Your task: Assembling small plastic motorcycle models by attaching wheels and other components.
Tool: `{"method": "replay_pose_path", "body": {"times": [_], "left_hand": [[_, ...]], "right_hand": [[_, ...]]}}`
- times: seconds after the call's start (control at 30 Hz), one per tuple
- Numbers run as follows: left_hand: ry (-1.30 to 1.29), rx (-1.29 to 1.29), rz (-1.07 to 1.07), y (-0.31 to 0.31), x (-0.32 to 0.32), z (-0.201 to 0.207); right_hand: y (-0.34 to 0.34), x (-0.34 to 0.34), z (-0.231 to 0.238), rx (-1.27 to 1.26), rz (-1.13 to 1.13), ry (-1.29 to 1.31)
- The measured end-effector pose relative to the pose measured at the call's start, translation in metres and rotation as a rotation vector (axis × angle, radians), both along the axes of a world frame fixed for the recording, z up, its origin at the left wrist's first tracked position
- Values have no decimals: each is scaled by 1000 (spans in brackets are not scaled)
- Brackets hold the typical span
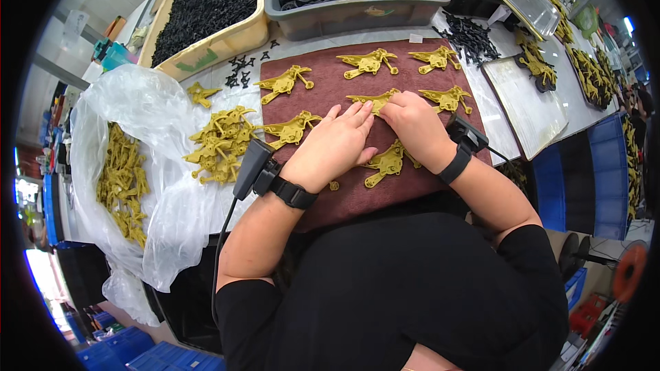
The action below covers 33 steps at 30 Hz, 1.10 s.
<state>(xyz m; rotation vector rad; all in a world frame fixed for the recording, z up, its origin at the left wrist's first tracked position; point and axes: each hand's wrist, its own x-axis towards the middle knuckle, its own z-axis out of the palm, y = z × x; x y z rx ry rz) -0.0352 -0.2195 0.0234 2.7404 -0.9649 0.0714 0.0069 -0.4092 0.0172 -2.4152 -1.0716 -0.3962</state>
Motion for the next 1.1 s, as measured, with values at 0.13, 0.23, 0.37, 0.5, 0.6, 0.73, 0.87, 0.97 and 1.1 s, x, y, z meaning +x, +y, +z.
{"method": "replay_pose_path", "body": {"times": [0.13,0.23,0.37,0.5,0.6,0.73,0.87,0.97,1.1], "left_hand": [[34,-12,4,-1,0,2],[48,-8,18,-2,1,2],[34,3,3,0,2,1],[33,-7,-13,3,6,1],[18,-9,-7,4,5,-1],[9,46,28,7,-2,11],[-197,-151,176,25,-22,36],[-290,-229,480,71,-39,56],[-497,-293,1118,174,-80,60]], "right_hand": [[-2,-1,1,-36,45,-63],[-5,0,-2,-59,64,-75],[-13,0,0,-34,95,-36],[-19,3,4,82,-21,84],[-16,5,4,110,-40,91],[-6,1,6,149,-20,63],[-15,-7,22,190,-94,63],[-22,-13,32,243,-117,74],[-34,-15,33,270,-108,54]]}}
